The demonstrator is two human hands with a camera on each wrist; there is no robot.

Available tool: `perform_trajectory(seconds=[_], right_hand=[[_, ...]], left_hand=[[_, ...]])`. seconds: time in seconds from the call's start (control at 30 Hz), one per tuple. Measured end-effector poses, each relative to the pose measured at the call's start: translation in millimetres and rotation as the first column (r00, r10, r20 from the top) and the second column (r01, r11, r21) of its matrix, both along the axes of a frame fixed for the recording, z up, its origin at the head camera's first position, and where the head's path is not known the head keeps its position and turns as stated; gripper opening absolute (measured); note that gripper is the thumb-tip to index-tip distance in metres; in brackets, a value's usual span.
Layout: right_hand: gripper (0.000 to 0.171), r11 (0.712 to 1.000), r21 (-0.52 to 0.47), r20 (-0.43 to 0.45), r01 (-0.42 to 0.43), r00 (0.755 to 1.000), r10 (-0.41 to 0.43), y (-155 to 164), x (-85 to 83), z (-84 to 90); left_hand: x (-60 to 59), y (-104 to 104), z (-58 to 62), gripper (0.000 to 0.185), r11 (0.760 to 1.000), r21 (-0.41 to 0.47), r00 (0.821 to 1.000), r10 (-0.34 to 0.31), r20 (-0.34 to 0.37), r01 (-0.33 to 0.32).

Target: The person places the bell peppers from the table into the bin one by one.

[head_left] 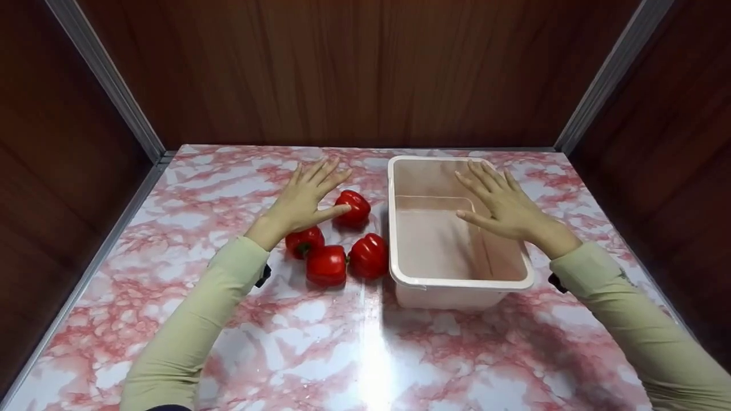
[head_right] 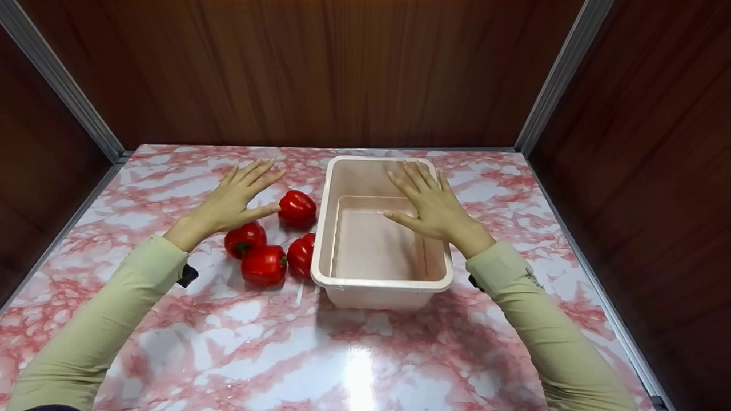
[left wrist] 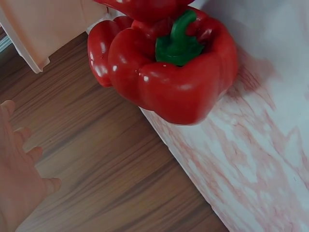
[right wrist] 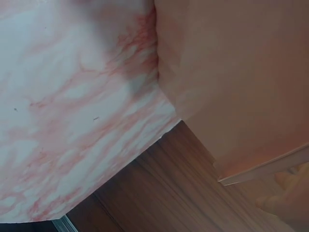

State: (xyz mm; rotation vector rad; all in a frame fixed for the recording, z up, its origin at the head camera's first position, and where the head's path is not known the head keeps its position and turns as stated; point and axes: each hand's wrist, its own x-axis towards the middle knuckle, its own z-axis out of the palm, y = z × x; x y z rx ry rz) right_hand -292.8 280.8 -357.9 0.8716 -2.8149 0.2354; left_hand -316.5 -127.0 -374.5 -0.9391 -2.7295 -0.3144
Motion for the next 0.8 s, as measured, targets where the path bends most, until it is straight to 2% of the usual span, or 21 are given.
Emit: perform_trajectory(seconds=[0.37, 0.8], right_hand=[[0.072, 0.999, 0.004, 0.021, 0.037, 0.999, -0.037, 6.2, 0.8, -3.7], [0.07, 0.997, 0.02, 0.078, 0.077, 0.994, -0.078, 8.9, 2.5, -2.2]], left_hand=[[1.0, -2.3, -4.4, 0.071, 1.0, 0.01, 0.997, 0.017, 0.076, -0.018], [2.5, -11.6, -13.4, 0.071, 0.999, 0.019, 0.991, 0.025, 0.128, -0.028]])
